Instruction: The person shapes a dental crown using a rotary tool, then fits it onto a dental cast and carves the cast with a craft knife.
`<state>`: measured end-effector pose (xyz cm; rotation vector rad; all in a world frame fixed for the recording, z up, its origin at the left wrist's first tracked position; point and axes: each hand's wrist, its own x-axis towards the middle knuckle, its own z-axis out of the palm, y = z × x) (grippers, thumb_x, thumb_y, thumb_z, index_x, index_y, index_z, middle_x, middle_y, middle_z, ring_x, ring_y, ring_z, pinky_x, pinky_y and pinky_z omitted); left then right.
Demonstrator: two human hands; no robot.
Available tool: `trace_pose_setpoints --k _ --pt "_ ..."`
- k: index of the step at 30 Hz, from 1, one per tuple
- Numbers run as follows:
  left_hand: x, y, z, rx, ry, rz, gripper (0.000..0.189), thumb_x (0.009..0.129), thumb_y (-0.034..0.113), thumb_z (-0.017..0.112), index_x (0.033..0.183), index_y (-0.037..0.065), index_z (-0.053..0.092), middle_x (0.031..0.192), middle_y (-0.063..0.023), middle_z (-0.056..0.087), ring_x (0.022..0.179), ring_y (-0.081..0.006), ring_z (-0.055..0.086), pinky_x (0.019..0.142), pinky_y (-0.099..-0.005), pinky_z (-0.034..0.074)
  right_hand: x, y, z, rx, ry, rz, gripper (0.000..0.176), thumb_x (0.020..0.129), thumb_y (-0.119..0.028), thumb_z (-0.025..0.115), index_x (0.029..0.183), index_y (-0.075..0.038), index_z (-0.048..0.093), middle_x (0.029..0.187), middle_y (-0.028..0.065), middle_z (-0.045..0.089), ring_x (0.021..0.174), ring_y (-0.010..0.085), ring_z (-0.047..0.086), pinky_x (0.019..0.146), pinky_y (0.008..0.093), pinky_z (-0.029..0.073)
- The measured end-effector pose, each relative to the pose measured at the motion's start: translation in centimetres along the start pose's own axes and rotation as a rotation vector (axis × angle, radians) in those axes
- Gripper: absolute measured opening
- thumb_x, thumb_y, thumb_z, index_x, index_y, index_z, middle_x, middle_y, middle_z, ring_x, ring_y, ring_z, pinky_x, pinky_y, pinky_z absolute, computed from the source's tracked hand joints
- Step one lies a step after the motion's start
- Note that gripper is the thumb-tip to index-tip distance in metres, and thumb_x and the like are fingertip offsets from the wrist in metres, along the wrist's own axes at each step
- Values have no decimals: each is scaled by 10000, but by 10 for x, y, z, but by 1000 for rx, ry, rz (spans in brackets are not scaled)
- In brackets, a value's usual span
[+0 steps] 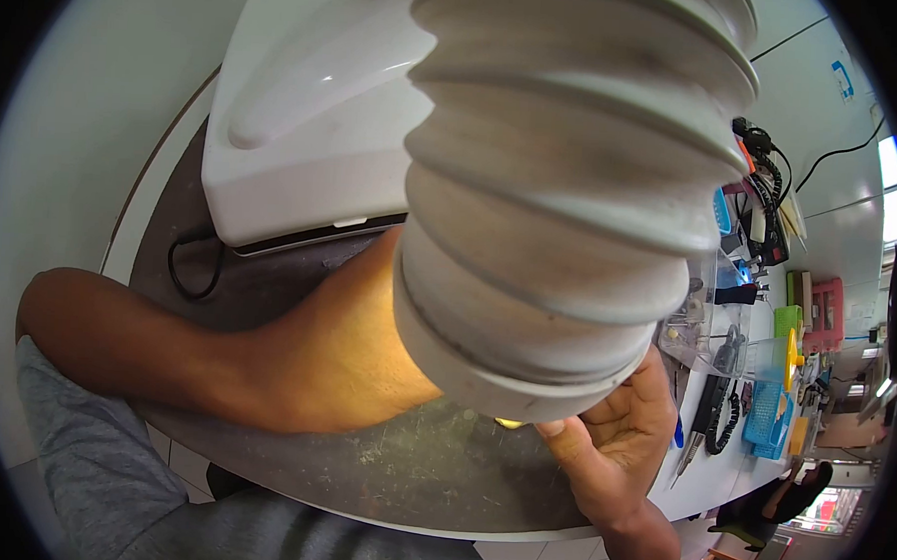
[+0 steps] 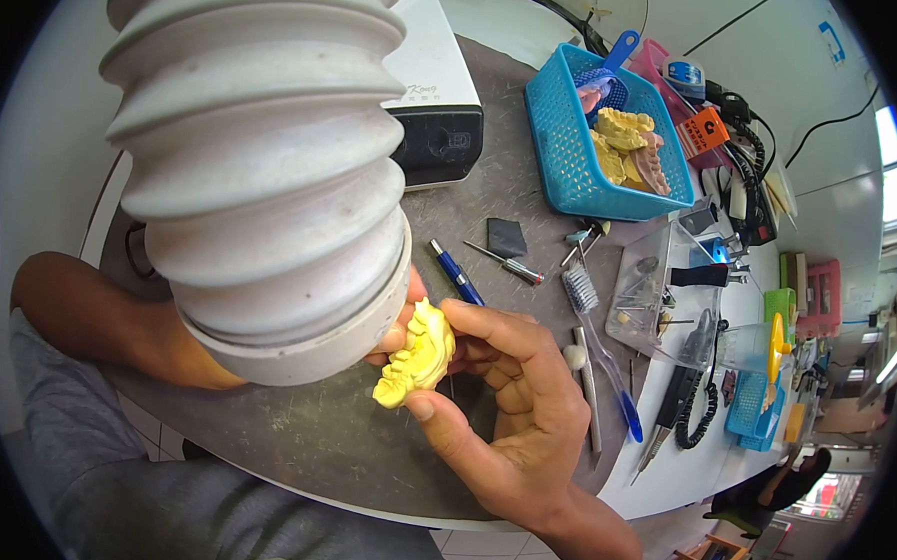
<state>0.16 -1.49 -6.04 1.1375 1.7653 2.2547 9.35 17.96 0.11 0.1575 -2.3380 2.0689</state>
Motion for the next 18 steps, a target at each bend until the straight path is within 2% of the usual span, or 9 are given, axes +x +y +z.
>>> trace_pose_setpoints --k 13,15,16,18 --pt "2 15 -2 133 -4 -23 664 798 113 802 1302 -29 394 1239 -159 541 1181 -239 527 1007 -360 441 0 1 -1 -3 7 -9 591 803 35 755 1313 87 460 1176 139 544 1026 165 605 902 286 502" --pt "4 18 -6 188 -54 -156 667 795 105 801 1305 -27 392 1235 -159 543 1177 -240 530 1006 -358 442 -1 0 -1 -6 -6 6 590 804 33 756 1312 86 461 1182 139 539 1030 165 600 905 284 500" --pt "4 17 -5 188 -53 -156 667 795 105 801 1305 -27 392 1235 -159 543 1177 -240 530 1006 -358 442 -1 0 -1 -6 -6 7 590 804 33 756 1312 86 461 1182 139 539 1030 165 600 905 284 500" --pt "3 11 -2 -29 7 -51 668 797 99 797 1310 -26 387 1235 -158 544 1176 -238 531 1003 -355 445 -1 1 0 -2 -2 2 588 804 34 755 1310 87 461 1181 137 538 1033 164 597 907 283 498"
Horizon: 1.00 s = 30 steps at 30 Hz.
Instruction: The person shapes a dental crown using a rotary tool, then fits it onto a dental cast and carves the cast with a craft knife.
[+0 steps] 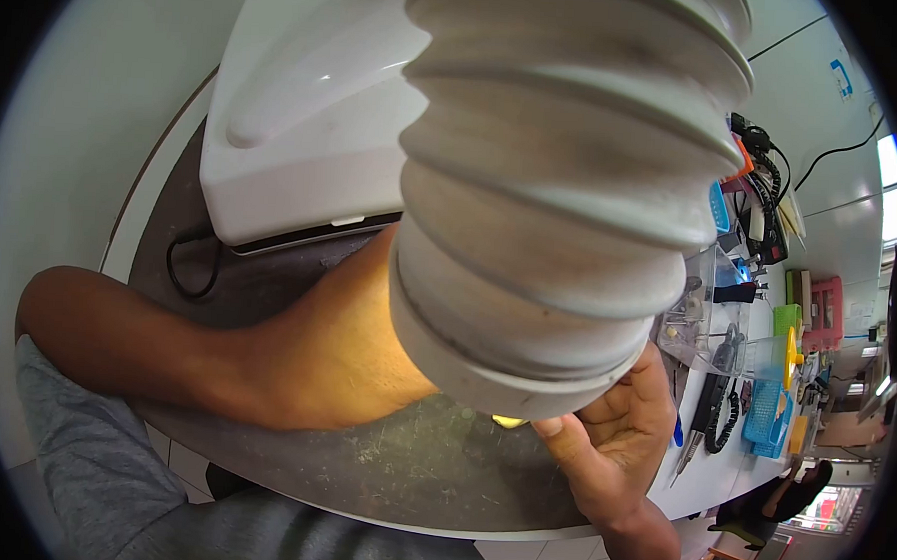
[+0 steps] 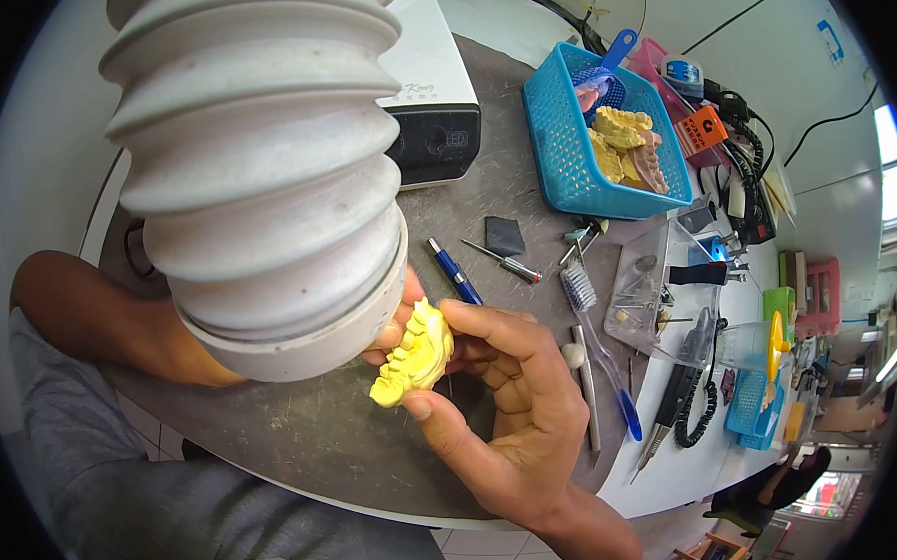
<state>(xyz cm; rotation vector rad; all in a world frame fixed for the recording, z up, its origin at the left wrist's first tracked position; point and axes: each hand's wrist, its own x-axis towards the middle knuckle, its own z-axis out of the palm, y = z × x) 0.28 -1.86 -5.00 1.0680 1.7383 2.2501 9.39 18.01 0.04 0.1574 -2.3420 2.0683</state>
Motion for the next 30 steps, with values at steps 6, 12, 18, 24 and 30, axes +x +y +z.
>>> trace_pose_setpoints --k 6,12,18,24,30 --pt "0 -12 0 77 -16 91 660 807 98 790 1314 -28 386 1237 -160 546 1178 -242 534 1004 -357 447 1 -1 1 11 -3 -4 584 806 32 755 1308 88 461 1167 134 542 1026 165 603 905 286 500" --pt "-2 -13 -1 80 -15 90 652 814 98 783 1317 -29 389 1246 -160 545 1188 -240 529 1012 -356 441 1 0 0 -5 -10 -11 586 806 27 758 1307 87 461 1171 138 544 1028 165 605 903 288 503" --pt "9 43 4 200 -45 -161 644 821 96 778 1319 -28 389 1247 -158 544 1191 -236 526 1016 -355 438 0 1 -1 -6 -17 -11 588 809 19 759 1309 89 457 1182 141 541 1033 167 603 910 288 499" --pt "-2 -13 -1 110 -21 100 647 823 105 782 1318 -27 388 1248 -157 541 1190 -233 524 1015 -354 438 1 1 -1 -4 -28 -18 586 807 36 754 1308 91 456 1186 143 539 1044 168 603 922 294 498" --pt "-2 5 -4 220 -56 -88 661 812 108 793 1317 -26 389 1255 -158 536 1192 -243 525 1013 -358 439 1 1 0 8 -28 -36 585 809 49 745 1312 87 449 1180 145 559 1038 174 621 915 301 512"
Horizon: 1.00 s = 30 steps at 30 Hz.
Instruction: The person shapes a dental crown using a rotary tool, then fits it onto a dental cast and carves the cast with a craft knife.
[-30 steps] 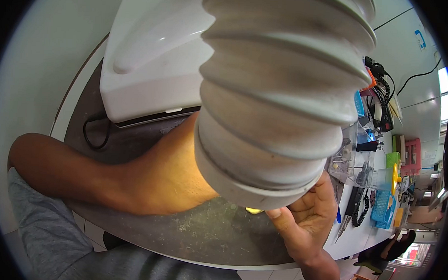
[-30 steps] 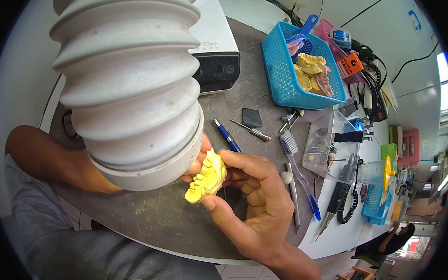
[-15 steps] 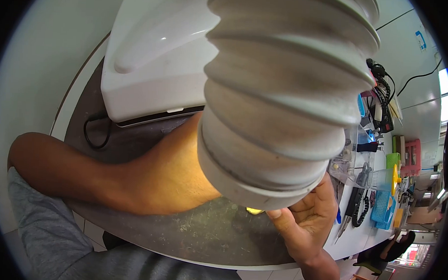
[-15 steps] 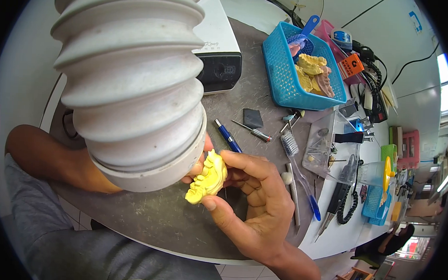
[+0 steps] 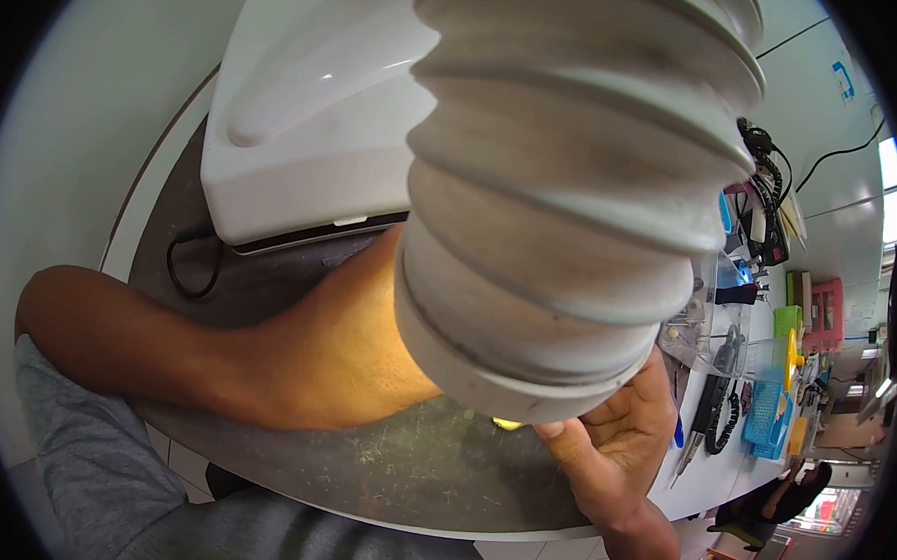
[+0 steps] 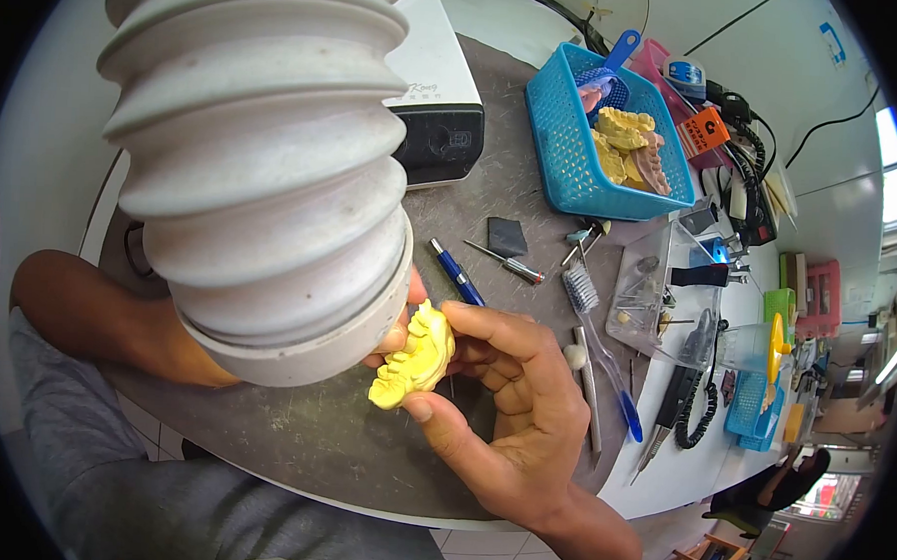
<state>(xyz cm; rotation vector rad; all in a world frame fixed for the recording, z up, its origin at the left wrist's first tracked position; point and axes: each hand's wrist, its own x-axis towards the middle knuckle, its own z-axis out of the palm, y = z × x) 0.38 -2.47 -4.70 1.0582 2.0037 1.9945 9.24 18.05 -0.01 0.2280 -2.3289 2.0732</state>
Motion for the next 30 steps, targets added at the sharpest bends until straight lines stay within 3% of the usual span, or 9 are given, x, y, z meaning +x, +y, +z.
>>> trace_pose_setpoints --k 3,6,16,24,30 --pt "-1 -4 2 -76 39 110 662 807 110 797 1313 -27 392 1247 -164 544 1185 -247 531 1010 -360 442 0 0 0 22 6 -10 589 813 48 742 1316 83 440 1163 147 584 1038 179 630 914 306 517" --pt "-1 1 -4 74 -30 -25 651 806 112 797 1304 -31 403 1242 -168 551 1179 -248 538 1009 -362 443 1 -1 0 55 4 -11 590 818 45 740 1319 82 430 1157 157 601 1052 187 634 926 311 516" --pt "5 1 -1 -64 -1 44 627 810 113 790 1296 -28 420 1237 -160 561 1169 -242 546 1006 -358 445 0 2 0 57 -12 -32 587 824 41 739 1319 79 426 1166 160 600 1065 193 633 928 319 525" --pt "6 0 -1 -94 -17 35 608 813 114 784 1290 -25 433 1233 -153 569 1161 -237 552 1004 -355 447 0 1 -4 -19 -21 13 581 804 24 766 1299 63 464 1271 151 469 1026 168 630 888 278 535" --pt "6 3 -3 -111 -51 -37 594 816 115 780 1285 -23 444 1230 -149 575 1156 -234 556 1003 -353 449 0 1 -4 -22 -21 13 584 798 24 772 1295 60 466 1249 142 476 1025 168 627 889 280 537"
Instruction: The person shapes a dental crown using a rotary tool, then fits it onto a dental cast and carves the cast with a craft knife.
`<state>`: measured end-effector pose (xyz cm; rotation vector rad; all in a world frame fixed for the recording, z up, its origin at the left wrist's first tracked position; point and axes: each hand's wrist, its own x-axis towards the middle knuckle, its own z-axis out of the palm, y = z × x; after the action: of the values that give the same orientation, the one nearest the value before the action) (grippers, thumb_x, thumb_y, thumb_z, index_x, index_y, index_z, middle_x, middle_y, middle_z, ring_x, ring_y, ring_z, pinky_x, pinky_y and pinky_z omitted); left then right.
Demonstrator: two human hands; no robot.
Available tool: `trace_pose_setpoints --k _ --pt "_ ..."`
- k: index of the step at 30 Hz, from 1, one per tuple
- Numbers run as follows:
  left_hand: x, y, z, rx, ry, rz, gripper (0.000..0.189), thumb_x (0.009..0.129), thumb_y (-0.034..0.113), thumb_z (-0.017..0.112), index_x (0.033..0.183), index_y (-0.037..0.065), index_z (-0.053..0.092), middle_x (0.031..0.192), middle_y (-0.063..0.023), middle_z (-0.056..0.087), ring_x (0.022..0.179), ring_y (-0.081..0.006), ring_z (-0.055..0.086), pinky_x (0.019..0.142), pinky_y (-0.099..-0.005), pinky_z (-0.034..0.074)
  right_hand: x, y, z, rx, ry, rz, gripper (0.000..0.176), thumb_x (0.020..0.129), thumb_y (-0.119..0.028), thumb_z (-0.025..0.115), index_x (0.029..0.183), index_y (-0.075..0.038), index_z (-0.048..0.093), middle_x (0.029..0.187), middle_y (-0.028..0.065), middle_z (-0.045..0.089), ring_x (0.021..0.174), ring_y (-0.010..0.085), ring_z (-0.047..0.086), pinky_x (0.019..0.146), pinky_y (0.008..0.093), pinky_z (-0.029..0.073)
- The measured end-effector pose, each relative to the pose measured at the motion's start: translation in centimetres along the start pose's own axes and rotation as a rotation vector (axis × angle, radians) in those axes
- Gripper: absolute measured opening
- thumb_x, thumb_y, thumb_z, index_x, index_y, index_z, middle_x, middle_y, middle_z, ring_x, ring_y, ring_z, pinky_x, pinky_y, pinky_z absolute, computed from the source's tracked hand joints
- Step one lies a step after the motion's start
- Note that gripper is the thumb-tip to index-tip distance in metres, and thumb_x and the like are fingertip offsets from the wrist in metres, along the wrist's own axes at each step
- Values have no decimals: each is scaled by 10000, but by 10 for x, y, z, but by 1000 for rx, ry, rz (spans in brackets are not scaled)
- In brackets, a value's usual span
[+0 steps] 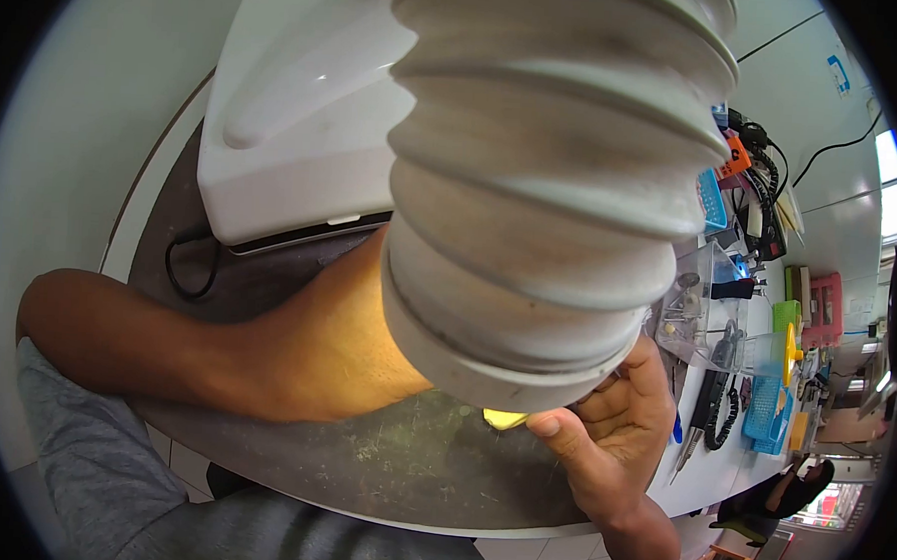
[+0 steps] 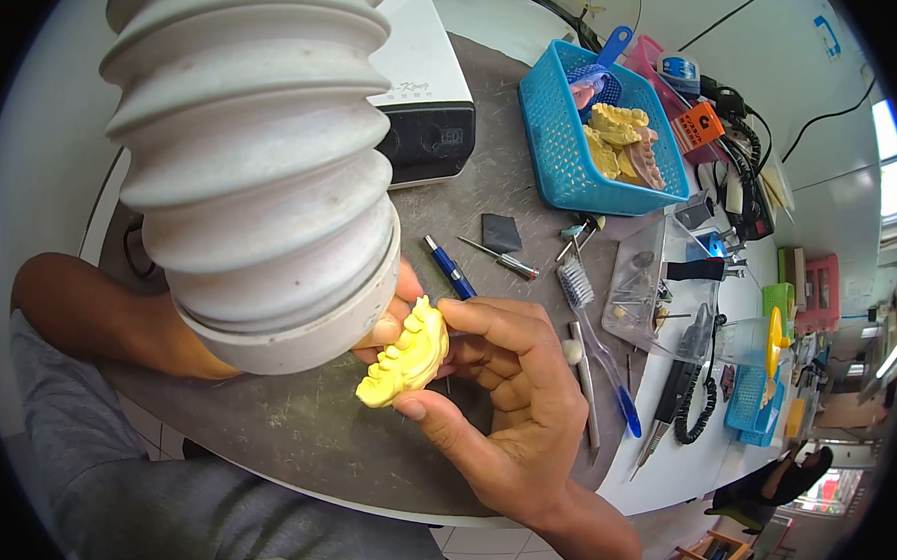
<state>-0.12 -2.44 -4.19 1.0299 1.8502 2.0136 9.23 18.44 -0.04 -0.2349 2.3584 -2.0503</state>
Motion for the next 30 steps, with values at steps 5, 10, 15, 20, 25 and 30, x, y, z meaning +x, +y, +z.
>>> trace_pose_setpoints --k 5,10,15,20,25,30 --pt "0 0 3 8 51 55 573 816 107 778 1270 -28 456 1210 -151 587 1137 -236 567 991 -351 456 1 0 1 -4 -5 -26 561 807 61 742 1293 60 461 1254 147 471 1065 205 625 922 308 550" --pt "0 6 8 -4 100 69 552 816 100 776 1255 -32 468 1190 -154 598 1119 -237 577 979 -350 462 1 -1 3 25 -25 -21 530 837 106 679 1309 68 440 1271 159 462 1140 255 607 965 335 549" --pt "0 6 17 -26 211 90 532 816 92 775 1239 -36 480 1170 -156 610 1101 -239 588 967 -349 469 3 0 1 130 -37 -6 536 877 138 591 1367 79 382 1302 174 462 1160 268 597 983 356 538" --pt "2 20 0 26 42 112 536 820 94 774 1242 -34 468 1184 -160 596 1117 -234 583 962 -343 474 4 1 0 223 -28 24 542 889 119 576 1384 77 361 1308 202 482 1159 261 599 986 346 514" --pt "-2 -7 6 15 91 104 550 823 98 775 1248 -38 454 1194 -166 586 1129 -232 578 963 -340 475 5 0 -2 268 7 74 537 886 107 556 1383 87 355 1303 206 499 1155 258 604 984 330 500" --pt "-1 -1 9 -21 98 118 545 826 98 774 1248 -37 457 1194 -162 589 1128 -228 578 966 -338 474 7 0 -3 331 35 108 500 900 78 538 1375 83 381 1295 192 502 1162 259 604 984 330 498"
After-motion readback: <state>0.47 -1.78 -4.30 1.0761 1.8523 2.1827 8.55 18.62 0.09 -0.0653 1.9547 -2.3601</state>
